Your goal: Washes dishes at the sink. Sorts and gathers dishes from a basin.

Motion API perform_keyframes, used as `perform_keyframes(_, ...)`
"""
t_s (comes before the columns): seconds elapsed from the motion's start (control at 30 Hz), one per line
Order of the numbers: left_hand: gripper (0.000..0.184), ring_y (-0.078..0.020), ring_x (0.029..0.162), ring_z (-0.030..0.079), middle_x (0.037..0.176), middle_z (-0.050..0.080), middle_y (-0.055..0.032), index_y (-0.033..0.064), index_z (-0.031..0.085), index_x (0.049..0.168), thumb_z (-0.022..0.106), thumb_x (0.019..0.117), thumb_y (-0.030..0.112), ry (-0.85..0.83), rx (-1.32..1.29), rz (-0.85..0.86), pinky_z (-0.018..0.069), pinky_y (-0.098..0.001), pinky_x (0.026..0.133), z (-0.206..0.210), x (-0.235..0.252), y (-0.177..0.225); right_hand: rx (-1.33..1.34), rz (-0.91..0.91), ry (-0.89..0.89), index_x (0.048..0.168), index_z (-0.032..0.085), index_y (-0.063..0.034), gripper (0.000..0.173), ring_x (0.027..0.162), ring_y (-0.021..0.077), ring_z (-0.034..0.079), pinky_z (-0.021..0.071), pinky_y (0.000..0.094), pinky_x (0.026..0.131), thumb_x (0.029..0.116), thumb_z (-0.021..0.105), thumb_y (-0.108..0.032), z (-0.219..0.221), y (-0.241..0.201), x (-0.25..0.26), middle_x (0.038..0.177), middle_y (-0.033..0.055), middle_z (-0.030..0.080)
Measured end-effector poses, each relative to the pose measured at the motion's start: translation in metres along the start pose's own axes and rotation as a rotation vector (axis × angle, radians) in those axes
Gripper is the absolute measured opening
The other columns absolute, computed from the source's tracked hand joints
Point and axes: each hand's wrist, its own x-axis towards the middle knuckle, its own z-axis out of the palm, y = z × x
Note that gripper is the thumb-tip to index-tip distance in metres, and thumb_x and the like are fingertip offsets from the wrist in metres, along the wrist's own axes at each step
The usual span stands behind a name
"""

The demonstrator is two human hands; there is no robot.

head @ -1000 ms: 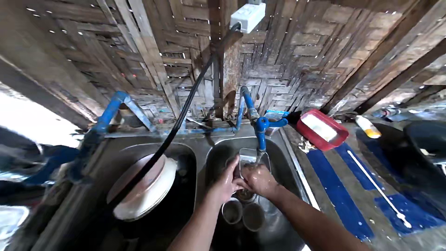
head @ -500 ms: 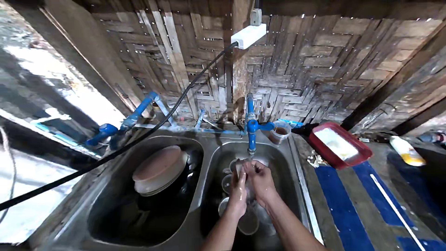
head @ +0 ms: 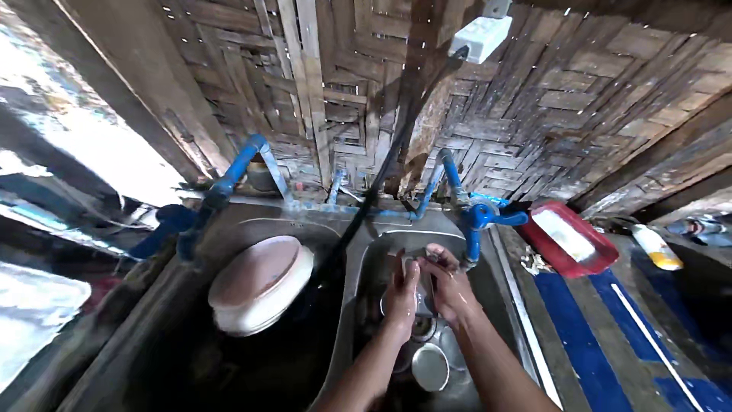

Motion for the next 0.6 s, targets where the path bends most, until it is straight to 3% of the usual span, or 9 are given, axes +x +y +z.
perform_keyframes(0.07,0.061,-0.0167,0.136,0.052,0.152,0.052,-0.0088,0.0164,0.04,0.158,0.054,0.1051,0.043,-0.046,-0.007,-0.009,0.0458,-0.0409,0.112,-0.008,0.005,0.0,0.051,0.007,0.025,0.131,0.057,0.0009,0.038,0.097,0.023,0.068,0.06,0.0392,0.084,0.0939,0.065,0.002,0.004,0.008,-0.005,0.114,0.0171,0.067)
perform_keyframes(0.17,0.064,-0.0179,0.133,0.055,0.151,0.052,-0.0102,0.0169,0.038,0.158,0.057,0.1035,0.044,-0.094,0.049,0.0,0.0492,-0.0401,0.108,-0.018,0.012,-0.007,-0.024,-0.002,0.044,0.118,0.06,0.0022,0.021,0.091,0.021,0.068,0.0598,0.0377,0.082,0.0993,0.062,-0.007,0.002,0.026,-0.011,0.103,0.0144,0.068)
perform_keyframes(0.27,0.068,-0.017,0.132,0.056,0.151,0.053,-0.0086,0.0169,0.037,0.159,0.059,0.1017,0.046,-0.109,0.082,0.056,0.0505,-0.039,0.108,-0.019,0.018,-0.015,-0.239,-0.028,0.036,0.112,0.063,-0.0001,0.02,0.086,0.0174,0.068,0.0595,0.0359,0.08,0.1047,0.056,-0.017,-0.001,0.032,-0.012,0.095,0.0106,0.068)
perform_keyframes(0.37,0.06,-0.0174,0.135,0.054,0.151,0.053,-0.0088,0.0146,0.042,0.156,0.056,0.1045,0.042,-0.112,0.066,0.0,0.0467,-0.0408,0.112,-0.01,0.016,-0.01,-0.666,-0.037,0.041,0.124,0.067,-0.0029,0.035,0.105,0.0136,0.068,0.0546,0.0342,0.097,0.1079,0.046,-0.026,0.0,0.024,-0.014,0.112,0.0096,0.072)
perform_keyframes(0.43,0.054,-0.0185,0.132,0.056,0.146,0.057,-0.0101,0.0113,0.048,0.152,0.051,0.107,0.041,-0.109,0.036,-0.067,0.0477,-0.0425,0.11,-0.005,0.012,-0.008,-0.871,-0.037,0.016,0.129,0.068,-0.0041,0.041,0.115,0.019,0.066,0.0497,0.0408,0.105,0.1086,0.041,-0.028,-0.002,0.02,-0.013,0.12,0.0126,0.071)
perform_keyframes(0.53,0.052,-0.0175,0.132,0.055,0.146,0.057,-0.01,0.0107,0.048,0.151,0.049,0.1082,0.039,-0.132,0.056,-0.059,0.0465,-0.0407,0.112,-0.003,0.012,-0.01,-0.628,-0.087,0.162,0.101,0.071,-0.0042,0.022,0.085,0.014,0.067,0.0571,0.0349,0.081,0.1001,0.062,-0.025,-0.003,0.021,-0.005,0.09,0.0067,0.07)
perform_keyframes(0.57,0.052,-0.0173,0.128,0.059,0.143,0.059,-0.01,0.0121,0.047,0.152,0.051,0.1079,0.038,-0.135,0.077,-0.035,0.0496,-0.0399,0.109,-0.001,0.013,-0.014,-0.44,-0.071,0.197,0.103,0.068,-0.0013,0.016,0.083,0.0157,0.067,0.0583,0.0341,0.078,0.0959,0.069,-0.015,-0.005,0.017,-0.004,0.09,0.0089,0.069)
perform_keyframes(0.6,0.053,-0.0171,0.126,0.06,0.142,0.06,-0.01,0.0136,0.044,0.155,0.052,0.1075,0.037,-0.145,0.089,-0.018,0.0511,-0.0391,0.106,0.0,0.012,-0.016,-0.262,-0.049,0.202,0.111,0.063,0.0011,0.02,0.085,0.0188,0.067,0.0595,0.0357,0.079,0.0931,0.071,-0.005,-0.007,0.014,-0.004,0.095,0.0123,0.067)
